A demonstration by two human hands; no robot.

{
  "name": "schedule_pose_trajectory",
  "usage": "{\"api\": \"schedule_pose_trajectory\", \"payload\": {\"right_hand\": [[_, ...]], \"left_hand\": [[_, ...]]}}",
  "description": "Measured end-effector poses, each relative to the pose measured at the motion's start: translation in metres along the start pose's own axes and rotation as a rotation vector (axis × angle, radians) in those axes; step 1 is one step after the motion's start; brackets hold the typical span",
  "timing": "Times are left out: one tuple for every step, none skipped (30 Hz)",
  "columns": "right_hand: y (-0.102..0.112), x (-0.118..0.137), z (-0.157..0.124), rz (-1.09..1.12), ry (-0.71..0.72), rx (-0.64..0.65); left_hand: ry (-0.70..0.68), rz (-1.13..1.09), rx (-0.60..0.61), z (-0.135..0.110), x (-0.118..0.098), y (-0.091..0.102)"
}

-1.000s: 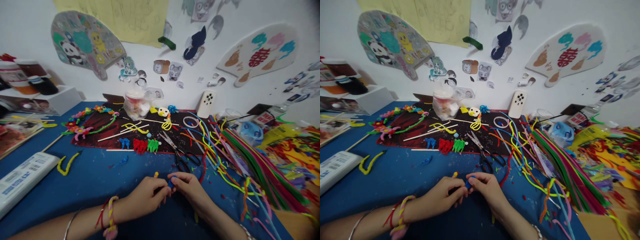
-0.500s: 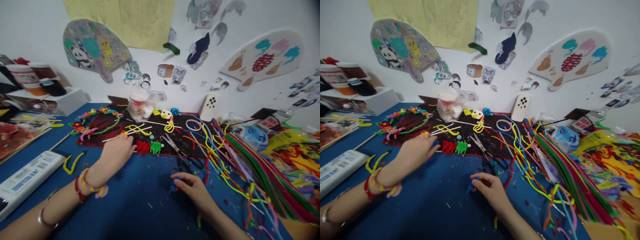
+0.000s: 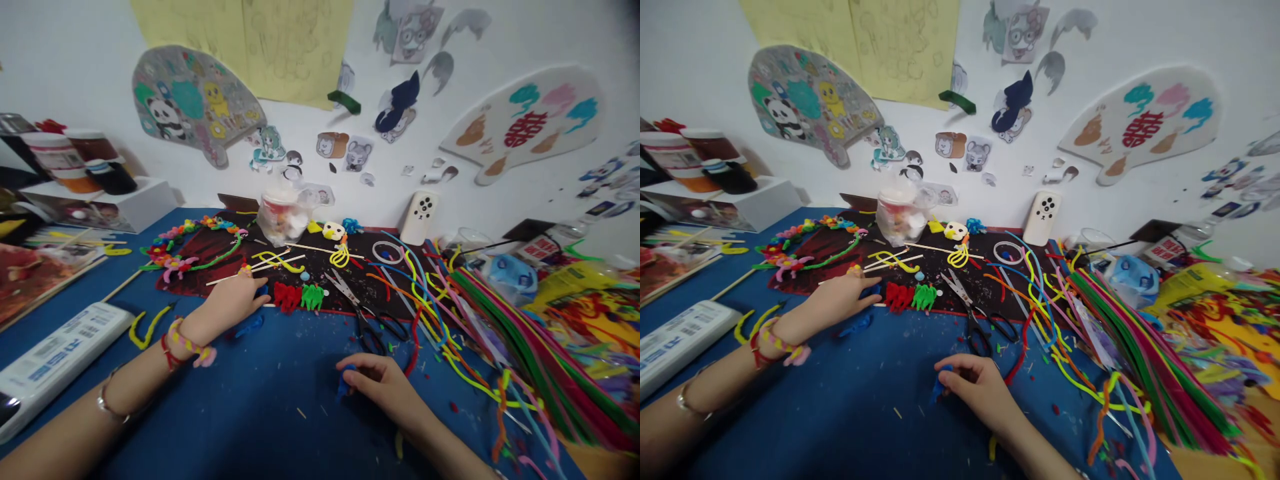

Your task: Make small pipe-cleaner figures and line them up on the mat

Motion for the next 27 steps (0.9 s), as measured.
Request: {"api": "schedule_pose_trajectory", "payload": {"right_hand": [[0.0,-0.001,0.0,0.003,0.0,0.003],[0.0,-0.001,0.001,0.004,0.003,0.005],[0.0,-0.002,0.001,0.006,0.008,0.005],[0.001,-0.002,0.001,0.009,0.015,0.004],[0.001,-0.002,0.001,0.018,0.023,0.0],[0.001,-0.002,0.001,0.033,0.033,-0.008],[0.001,-0.001,0.001,0.054,0.042,-0.016],[0.001,0.0,0.001,0.081,0.049,-0.027],[0.001,0.001,0.0,0.108,0.059,-0.038],[0.0,0.002,0.0,0.132,0.073,-0.047],[-0.001,0.004,-0.001,0.147,0.087,-0.05],[-0.002,0.005,-0.001,0.154,0.1,-0.047],[-0.004,0.006,-0.002,0.151,0.112,-0.041],[-0.005,0.007,-0.002,0.14,0.118,-0.033],[-0.006,0.008,-0.002,0.124,0.12,-0.029],[-0.006,0.008,-0.003,0.108,0.12,-0.033],[-0.006,0.008,-0.003,0.096,0.123,-0.044],[-0.005,0.008,-0.004,0.089,0.127,-0.059],[-0.004,0.008,-0.004,0.088,0.132,-0.078],[-0.004,0.008,-0.004,0.092,0.14,-0.098],[-0.003,0.008,-0.004,0.095,0.149,-0.118],[-0.002,0.007,-0.004,0.092,0.16,-0.138],[-0.001,0.006,-0.005,0.081,0.173,-0.158],[0.0,0.006,-0.005,0.064,0.188,-0.175],[0.001,0.005,-0.005,0.044,0.201,-0.189],[0.001,0.005,-0.005,0.022,0.21,-0.198],[0.001,0.005,-0.005,0.002,0.214,-0.2]], "left_hand": [[0.016,0.0,-0.003,0.0,0.001,0.001],[0.029,-0.001,-0.018,0.001,0.001,0.002],[0.037,-0.007,-0.047,0.001,-0.001,0.006],[0.033,-0.025,-0.087,0.0,-0.005,0.011],[0.026,-0.057,-0.138,-0.001,-0.01,0.017],[0.009,-0.11,-0.186,-0.004,-0.018,0.024],[-0.036,-0.194,-0.216,-0.007,-0.028,0.029],[-0.103,-0.31,-0.21,-0.011,-0.041,0.033],[-0.165,-0.446,-0.175,-0.016,-0.055,0.035],[-0.217,-0.593,-0.112,-0.022,-0.069,0.034],[-0.246,-0.731,-0.025,-0.028,-0.082,0.03],[-0.259,-0.842,0.047,-0.034,-0.095,0.026],[-0.269,-0.928,0.115,-0.04,-0.106,0.021],[-0.279,-0.993,0.174,-0.046,-0.117,0.015],[-0.284,-1.035,0.217,-0.051,-0.125,0.01],[-0.299,-1.061,0.24,-0.055,-0.131,0.006],[-0.291,-1.081,0.255,-0.058,-0.135,0.003],[-0.265,-1.1,0.262,-0.059,-0.137,-0.001],[-0.23,-1.114,0.266,-0.06,-0.138,-0.003],[-0.187,-1.126,0.271,-0.06,-0.138,-0.006],[-0.148,-1.136,0.287,-0.061,-0.138,-0.009],[-0.12,-1.144,0.309,-0.061,-0.138,-0.012],[-0.099,-1.148,0.334,-0.062,-0.139,-0.015],[-0.086,-1.152,0.36,-0.063,-0.141,-0.018],[-0.078,-1.155,0.38,-0.064,-0.142,-0.021],[-0.073,-1.159,0.39,-0.065,-0.143,-0.023],[-0.07,-1.162,0.39,-0.066,-0.143,-0.025]]}}
Point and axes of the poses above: each hand's wrist, its own z-axis towards the middle knuckle, its own y-axis out of the back of the hand, x = y × z, the point moved 5 cm from there along z, towards the middle knuckle, and after that the axes turned 4 degrees about -z, right-handed, at the moved point
